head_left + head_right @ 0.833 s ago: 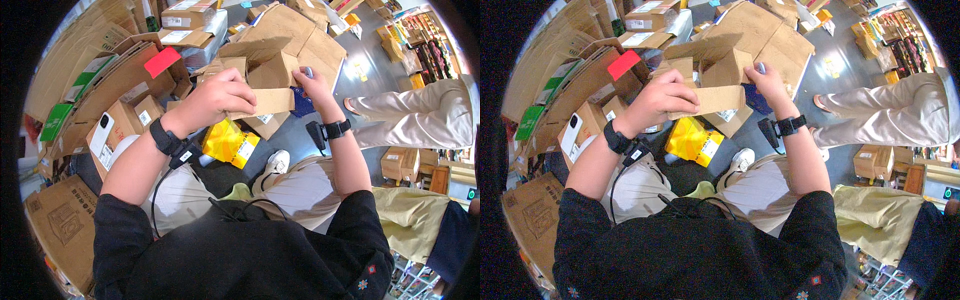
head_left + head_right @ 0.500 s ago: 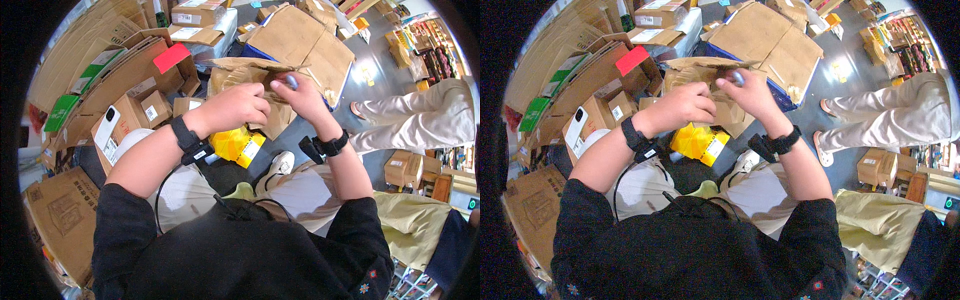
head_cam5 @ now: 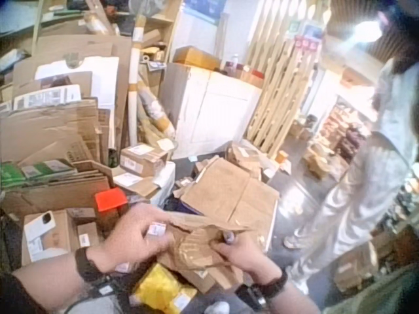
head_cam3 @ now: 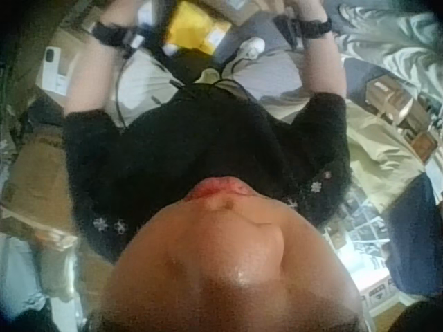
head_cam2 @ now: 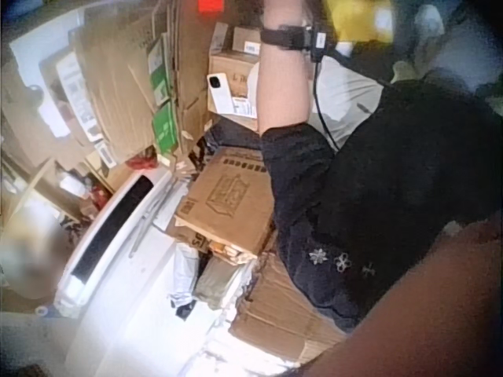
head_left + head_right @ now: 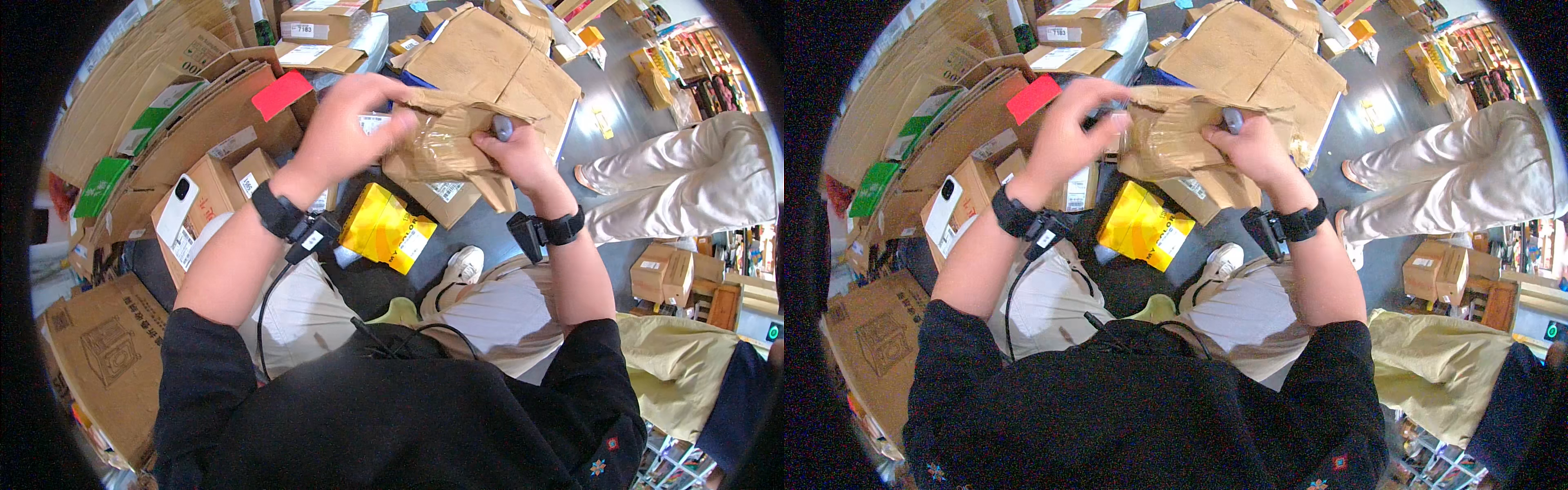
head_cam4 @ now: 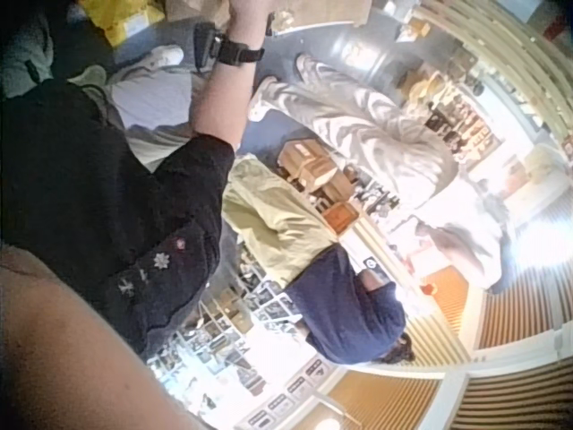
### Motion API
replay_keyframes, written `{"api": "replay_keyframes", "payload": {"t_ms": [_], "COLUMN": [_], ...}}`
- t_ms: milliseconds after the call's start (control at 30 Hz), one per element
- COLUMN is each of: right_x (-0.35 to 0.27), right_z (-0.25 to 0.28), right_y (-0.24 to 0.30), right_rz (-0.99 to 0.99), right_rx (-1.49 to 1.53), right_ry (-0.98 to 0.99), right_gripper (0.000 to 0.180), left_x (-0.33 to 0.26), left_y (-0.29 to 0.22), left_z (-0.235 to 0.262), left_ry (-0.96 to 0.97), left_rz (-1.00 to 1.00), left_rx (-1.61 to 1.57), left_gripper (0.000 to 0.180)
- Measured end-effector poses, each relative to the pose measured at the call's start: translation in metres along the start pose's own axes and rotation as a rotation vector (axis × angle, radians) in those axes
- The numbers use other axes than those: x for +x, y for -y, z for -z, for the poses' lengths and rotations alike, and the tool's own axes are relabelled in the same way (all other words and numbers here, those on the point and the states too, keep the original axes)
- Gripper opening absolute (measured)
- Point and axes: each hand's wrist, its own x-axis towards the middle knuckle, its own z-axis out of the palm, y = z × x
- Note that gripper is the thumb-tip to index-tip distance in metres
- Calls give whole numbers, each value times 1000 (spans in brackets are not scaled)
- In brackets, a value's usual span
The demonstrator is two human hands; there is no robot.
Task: Using a small box cutter to open and process cardboard packages in a store environment.
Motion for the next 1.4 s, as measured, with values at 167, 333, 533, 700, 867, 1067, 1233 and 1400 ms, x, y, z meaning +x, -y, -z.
{"api": "replay_keyframes", "payload": {"t_ms": [167,333,533,700,867,1067,1233,1400], "right_x": [-3,-8,-13,-16,-18,-17,-15,-9], "right_z": [13,13,12,20,14,13,3,0], "right_y": [3,-7,6,17,14,14,19,11], "right_rz": [-114,-25,-3,-35,162,114,98,180], "right_rx": [243,350,262,-103,-257,-434,-659,-634], "right_ry": [-12,14,68,40,-66,-193,-309,-335], "right_gripper": [35,37,40,42,36,27,22,25], "left_x": [-19,-9,-6,-4,-3,-5,-17,-9], "left_y": [53,25,28,33,38,31,23,-4], "left_z": [-8,-15,-17,-9,1,6,-8,-23], "left_ry": [88,178,248,370,468,563,647,514], "left_rz": [876,943,816,729,734,762,771,1031], "left_rx": [-591,-1001,-931,-818,-662,-614,-974,-1006], "left_gripper": [51,64,53,44,40,44,65,64]}}
